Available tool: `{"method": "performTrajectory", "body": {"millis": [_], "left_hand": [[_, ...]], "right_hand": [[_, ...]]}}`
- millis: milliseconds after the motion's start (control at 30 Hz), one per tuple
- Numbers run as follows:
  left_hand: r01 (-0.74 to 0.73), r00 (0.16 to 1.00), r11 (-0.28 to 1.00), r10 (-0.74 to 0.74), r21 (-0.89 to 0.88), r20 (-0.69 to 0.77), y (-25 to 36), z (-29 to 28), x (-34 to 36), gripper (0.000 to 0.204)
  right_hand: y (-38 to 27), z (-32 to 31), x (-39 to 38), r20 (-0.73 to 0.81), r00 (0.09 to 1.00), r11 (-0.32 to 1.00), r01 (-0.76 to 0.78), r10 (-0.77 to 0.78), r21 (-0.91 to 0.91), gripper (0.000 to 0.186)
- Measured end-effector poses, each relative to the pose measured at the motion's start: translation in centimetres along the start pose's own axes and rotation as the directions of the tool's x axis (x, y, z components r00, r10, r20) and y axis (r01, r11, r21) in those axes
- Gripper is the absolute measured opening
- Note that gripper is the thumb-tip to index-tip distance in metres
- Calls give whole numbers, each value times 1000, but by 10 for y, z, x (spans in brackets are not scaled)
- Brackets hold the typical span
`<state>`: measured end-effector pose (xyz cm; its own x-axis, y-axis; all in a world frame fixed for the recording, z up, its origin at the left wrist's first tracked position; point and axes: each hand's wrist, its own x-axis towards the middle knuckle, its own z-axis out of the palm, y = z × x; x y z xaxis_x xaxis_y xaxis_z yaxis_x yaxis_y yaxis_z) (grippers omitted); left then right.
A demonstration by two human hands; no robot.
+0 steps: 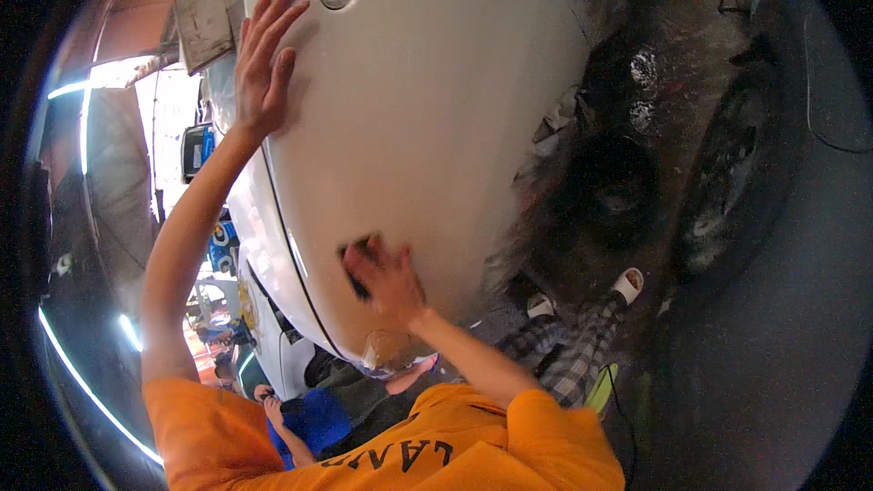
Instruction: The person uses a sanding block to sand the white car fender while another person wipes the surface with a cloth. The person then dips the block into a bucket of water and sands the car panel again.
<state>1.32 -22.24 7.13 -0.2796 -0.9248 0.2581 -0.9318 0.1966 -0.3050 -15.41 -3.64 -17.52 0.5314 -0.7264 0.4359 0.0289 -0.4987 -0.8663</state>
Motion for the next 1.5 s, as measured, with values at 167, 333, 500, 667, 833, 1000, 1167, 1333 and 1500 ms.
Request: {"method": "performTrajectory", "body": {"millis": [167,333,500,667,833,1000,1167,1333,1500], "left_hand": [[-72,997,997,72,-17,-37,6,14,4,48],[143,986,990,-144,12,86,31,3,-1,54],[133,989,989,-137,72,55,31,8,-6,49],[24,996,972,-45,234,83,47,11,-7,46],[-395,842,840,169,372,513,96,32,-89,53],[-396,758,906,229,150,611,134,24,-146,66],[-343,936,875,288,342,203,51,14,-90,60],[-240,969,924,209,297,131,51,13,-97,50],[-233,970,939,207,253,125,59,10,-86,48]], "right_hand": [[118,-87,198,-322,932,980,-194,169,-47,74],[-9,19,-16,-18,996,934,75,-87,-349,71],[-14,15,-57,-12,1000,993,26,-28,-116,75],[40,-28,77,-399,909,985,-161,123,-62,76],[-59,49,-154,-81,950,951,-293,301,94,80],[-17,34,-143,-119,910,916,-385,398,115,78],[89,-20,-18,-326,886,941,-336,329,35,73],[12,55,-196,-177,886,903,-416,429,108,74],[72,-6,-66,-215,910,930,-367,355,-17,74]]}}
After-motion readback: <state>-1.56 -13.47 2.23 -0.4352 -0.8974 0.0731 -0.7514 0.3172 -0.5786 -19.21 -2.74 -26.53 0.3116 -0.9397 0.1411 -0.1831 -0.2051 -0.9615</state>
